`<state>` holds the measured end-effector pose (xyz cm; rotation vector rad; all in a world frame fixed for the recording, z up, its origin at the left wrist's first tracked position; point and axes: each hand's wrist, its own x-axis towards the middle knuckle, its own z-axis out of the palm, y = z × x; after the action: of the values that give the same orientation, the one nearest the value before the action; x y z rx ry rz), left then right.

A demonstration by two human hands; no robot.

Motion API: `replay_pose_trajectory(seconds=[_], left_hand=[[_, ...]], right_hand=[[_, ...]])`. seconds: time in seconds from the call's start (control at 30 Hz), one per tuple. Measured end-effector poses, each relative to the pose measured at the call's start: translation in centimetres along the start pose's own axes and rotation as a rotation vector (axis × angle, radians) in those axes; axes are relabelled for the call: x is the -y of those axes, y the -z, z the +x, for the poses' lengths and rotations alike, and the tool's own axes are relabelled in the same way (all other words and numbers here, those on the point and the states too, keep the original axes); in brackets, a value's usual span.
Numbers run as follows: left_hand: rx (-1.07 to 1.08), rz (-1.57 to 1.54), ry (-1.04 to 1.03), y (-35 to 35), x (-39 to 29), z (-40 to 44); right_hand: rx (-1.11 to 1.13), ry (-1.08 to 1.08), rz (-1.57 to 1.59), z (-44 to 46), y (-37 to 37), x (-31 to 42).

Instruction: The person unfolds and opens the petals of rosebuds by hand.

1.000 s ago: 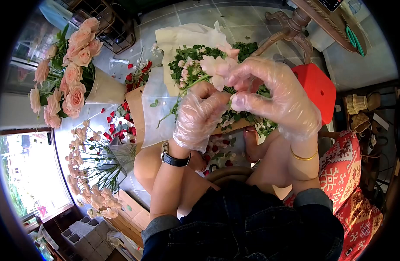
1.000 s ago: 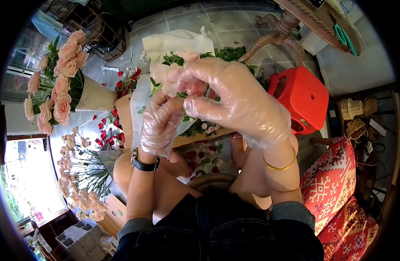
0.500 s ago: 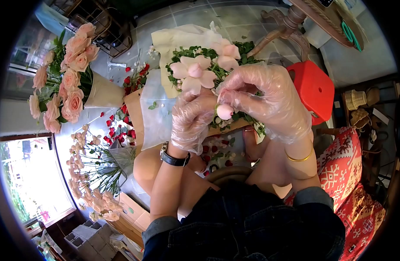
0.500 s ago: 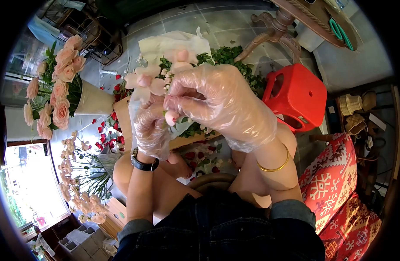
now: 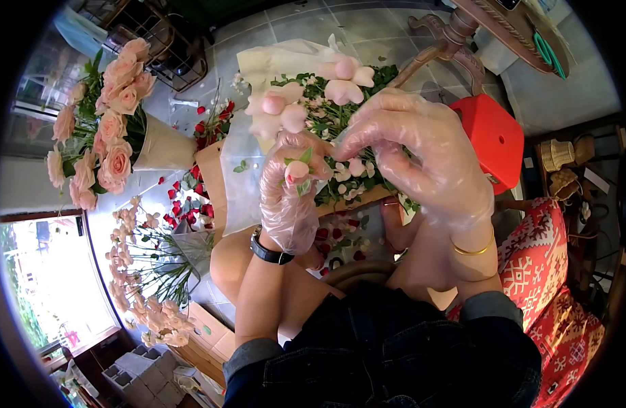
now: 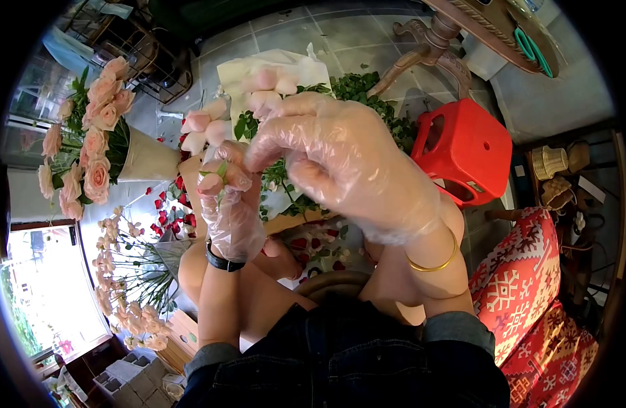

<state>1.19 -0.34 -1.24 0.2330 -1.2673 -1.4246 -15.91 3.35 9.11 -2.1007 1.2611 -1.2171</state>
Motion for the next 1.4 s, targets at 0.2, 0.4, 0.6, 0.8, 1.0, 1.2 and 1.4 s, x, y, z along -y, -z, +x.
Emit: replay_pose_trajectory(seconds=[0.2, 0.4, 0.6, 0.8, 1.0, 1.2, 1.4], left_hand=[[-0.096, -0.024, 0.299, -1.3, -1.8, -0.6], [-0.028, -0.036, 0.368, -1.6, -2.1, -0.1], [0.043, 0.008, 0.282, -1.6, -1.9, -0.1], [0.24, 0.093, 0.251, -0.4, -1.6, 0.3], [0.385, 0.218, 0.279, -0.5, -2.0, 1.1], [0.438, 0.29, 0.183, 0.4, -1.1, 1.2], [0.426, 0.246, 0.207, 0.5, -0.9, 1.1]], right_hand=[[-0.047, 0.036, 0.131, 0.4, -1.6, 1.2], [-0.012, 0.038, 0.102, 0.0, -1.1, 0.5], [-0.123, -0.051, 0.142, -0.1, -1.6, 0.8], [0.065, -0.103, 0.189, -0.3, -0.2, 0.2], [0.303, -0.023, 0.215, -0.2, 0.4, -1.6], [0.346, 0.044, 0.232, -0.2, 0.4, -2.0], [0.379, 0.01, 0.277, -0.2, 0.8, -2.1]])
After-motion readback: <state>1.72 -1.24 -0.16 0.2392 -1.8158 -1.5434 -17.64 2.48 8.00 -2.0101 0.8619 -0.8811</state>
